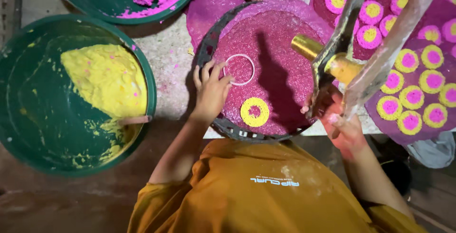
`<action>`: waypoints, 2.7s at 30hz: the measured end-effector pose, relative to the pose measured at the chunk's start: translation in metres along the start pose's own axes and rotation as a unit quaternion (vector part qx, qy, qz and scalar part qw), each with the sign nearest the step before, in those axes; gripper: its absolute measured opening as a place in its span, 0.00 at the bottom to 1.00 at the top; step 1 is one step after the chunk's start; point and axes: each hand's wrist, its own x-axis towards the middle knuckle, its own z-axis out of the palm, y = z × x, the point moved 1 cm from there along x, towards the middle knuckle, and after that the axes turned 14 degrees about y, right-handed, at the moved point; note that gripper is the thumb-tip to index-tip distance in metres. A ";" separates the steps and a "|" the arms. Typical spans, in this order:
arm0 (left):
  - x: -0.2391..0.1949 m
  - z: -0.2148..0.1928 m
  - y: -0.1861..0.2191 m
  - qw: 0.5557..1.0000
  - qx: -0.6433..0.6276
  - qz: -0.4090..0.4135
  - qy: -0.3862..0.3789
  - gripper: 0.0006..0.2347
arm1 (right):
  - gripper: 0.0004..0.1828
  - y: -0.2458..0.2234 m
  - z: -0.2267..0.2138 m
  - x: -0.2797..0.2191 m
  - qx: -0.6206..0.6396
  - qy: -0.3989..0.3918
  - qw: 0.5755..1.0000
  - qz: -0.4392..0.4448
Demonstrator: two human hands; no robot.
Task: The person uses a manual press to form pink and yellow dough into ring shapes on a pink mat. They repeatedly load the press with pink and yellow dough, press out rings, and arrange them on the mat.
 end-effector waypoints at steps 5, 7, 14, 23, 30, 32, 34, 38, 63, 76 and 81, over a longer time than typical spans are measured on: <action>-0.030 0.005 -0.008 0.999 -0.033 0.029 0.017 0.03 | 0.36 0.006 0.000 -0.013 -0.007 0.013 1.000 -0.011; -0.039 0.006 -0.006 0.999 -0.034 0.038 0.012 0.03 | 0.35 0.008 0.001 -0.016 -0.020 0.012 1.000 -0.005; -0.014 -0.017 -0.003 0.982 -0.183 -0.031 -0.041 0.21 | 0.39 0.009 -0.001 0.002 -0.065 -0.066 0.991 0.099; 0.063 -0.001 0.002 0.321 -0.936 -0.112 -0.091 0.28 | 0.48 -0.008 0.022 0.043 -0.140 -0.222 0.861 0.435; 0.083 0.033 -0.015 0.225 -0.965 -0.129 0.039 0.13 | 0.48 -0.046 0.044 0.100 -0.487 -0.135 0.770 0.389; 0.084 0.040 -0.026 0.197 -0.973 -0.112 0.054 0.13 | 0.48 -0.040 0.055 0.107 -0.516 -0.138 0.764 0.362; 0.083 0.041 -0.040 0.184 -0.978 -0.084 0.055 0.12 | 0.48 -0.032 0.069 0.110 -0.519 -0.148 0.777 0.325; 0.075 0.036 -0.060 0.189 -0.977 -0.080 0.054 0.10 | 0.47 -0.018 0.091 0.107 -0.498 -0.170 0.808 0.264; 0.087 0.048 -0.077 0.237 -0.968 -0.079 0.016 0.12 | 0.40 0.000 0.103 0.101 -0.540 -0.135 0.821 0.128; 0.067 0.061 -0.043 0.599 -0.712 -0.362 -0.055 0.28 | 0.47 -0.050 -0.023 0.090 -0.563 -0.051 0.809 0.164; 0.018 0.004 -0.024 0.932 -0.318 -0.072 -0.158 0.45 | 0.47 -0.028 -0.043 0.041 -0.256 0.060 0.960 0.092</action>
